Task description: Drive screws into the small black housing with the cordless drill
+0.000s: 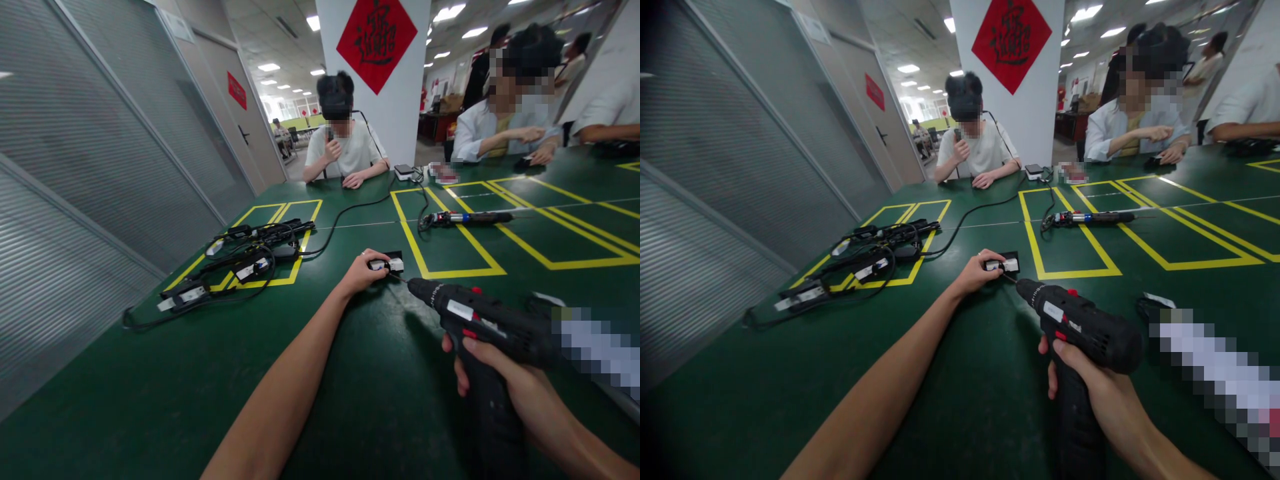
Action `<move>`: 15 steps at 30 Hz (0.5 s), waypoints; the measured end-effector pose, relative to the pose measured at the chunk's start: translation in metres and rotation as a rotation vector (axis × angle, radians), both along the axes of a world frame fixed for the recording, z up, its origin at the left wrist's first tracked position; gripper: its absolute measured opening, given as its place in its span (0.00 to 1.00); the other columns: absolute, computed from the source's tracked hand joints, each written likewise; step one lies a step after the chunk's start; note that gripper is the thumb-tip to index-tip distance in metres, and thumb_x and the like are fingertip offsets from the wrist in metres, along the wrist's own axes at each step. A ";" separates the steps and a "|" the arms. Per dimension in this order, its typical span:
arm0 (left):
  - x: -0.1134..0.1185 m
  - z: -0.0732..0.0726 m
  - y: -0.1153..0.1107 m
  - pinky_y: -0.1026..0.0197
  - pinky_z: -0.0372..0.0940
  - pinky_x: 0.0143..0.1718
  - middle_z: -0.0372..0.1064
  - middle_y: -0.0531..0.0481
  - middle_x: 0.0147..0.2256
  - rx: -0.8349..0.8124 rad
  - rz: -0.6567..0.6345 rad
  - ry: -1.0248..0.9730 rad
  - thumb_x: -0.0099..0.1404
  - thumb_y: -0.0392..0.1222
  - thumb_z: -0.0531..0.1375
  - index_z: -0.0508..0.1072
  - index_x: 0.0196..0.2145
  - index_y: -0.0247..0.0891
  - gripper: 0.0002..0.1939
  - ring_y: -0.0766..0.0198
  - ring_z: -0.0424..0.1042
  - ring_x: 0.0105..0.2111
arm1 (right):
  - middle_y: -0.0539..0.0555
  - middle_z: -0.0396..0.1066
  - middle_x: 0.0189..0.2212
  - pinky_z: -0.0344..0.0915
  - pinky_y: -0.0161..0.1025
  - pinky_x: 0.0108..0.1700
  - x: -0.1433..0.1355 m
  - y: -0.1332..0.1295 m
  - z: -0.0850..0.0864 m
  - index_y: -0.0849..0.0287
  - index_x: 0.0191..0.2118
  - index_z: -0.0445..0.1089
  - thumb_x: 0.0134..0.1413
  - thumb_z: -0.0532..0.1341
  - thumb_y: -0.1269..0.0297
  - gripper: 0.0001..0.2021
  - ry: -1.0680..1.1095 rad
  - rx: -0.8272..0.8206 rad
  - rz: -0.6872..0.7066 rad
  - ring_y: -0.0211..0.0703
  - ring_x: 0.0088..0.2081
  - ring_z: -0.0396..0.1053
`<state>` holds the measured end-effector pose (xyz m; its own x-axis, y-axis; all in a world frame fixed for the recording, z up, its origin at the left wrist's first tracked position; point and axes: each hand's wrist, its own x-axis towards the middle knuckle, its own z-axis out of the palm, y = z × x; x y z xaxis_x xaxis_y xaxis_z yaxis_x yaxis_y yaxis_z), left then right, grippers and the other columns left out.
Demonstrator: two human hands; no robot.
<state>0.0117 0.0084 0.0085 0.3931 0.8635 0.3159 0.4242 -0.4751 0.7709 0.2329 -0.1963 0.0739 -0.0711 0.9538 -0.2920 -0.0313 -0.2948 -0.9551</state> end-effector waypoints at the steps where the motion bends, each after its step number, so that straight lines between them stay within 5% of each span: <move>1: 0.000 0.000 0.000 0.62 0.62 0.44 0.66 0.47 0.42 -0.002 0.005 0.000 0.53 0.38 0.60 0.74 0.42 0.38 0.16 0.63 0.66 0.41 | 0.50 0.69 0.16 0.59 0.37 0.27 0.000 0.000 0.000 0.60 0.36 0.70 0.56 0.55 0.52 0.16 0.002 -0.005 0.002 0.42 0.22 0.66; 15: 0.002 -0.004 0.001 0.61 0.62 0.46 0.67 0.47 0.41 0.018 0.025 -0.027 0.53 0.37 0.61 0.74 0.40 0.37 0.15 0.63 0.66 0.43 | 0.49 0.70 0.19 0.62 0.40 0.31 0.000 -0.005 0.001 0.55 0.35 0.71 0.52 0.58 0.50 0.14 -0.125 0.037 -0.057 0.46 0.24 0.67</move>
<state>0.0137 0.0097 0.0041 0.3627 0.8671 0.3414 0.4155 -0.4784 0.7736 0.2329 -0.2009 0.0749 0.0181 0.9655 -0.2598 0.0732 -0.2604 -0.9627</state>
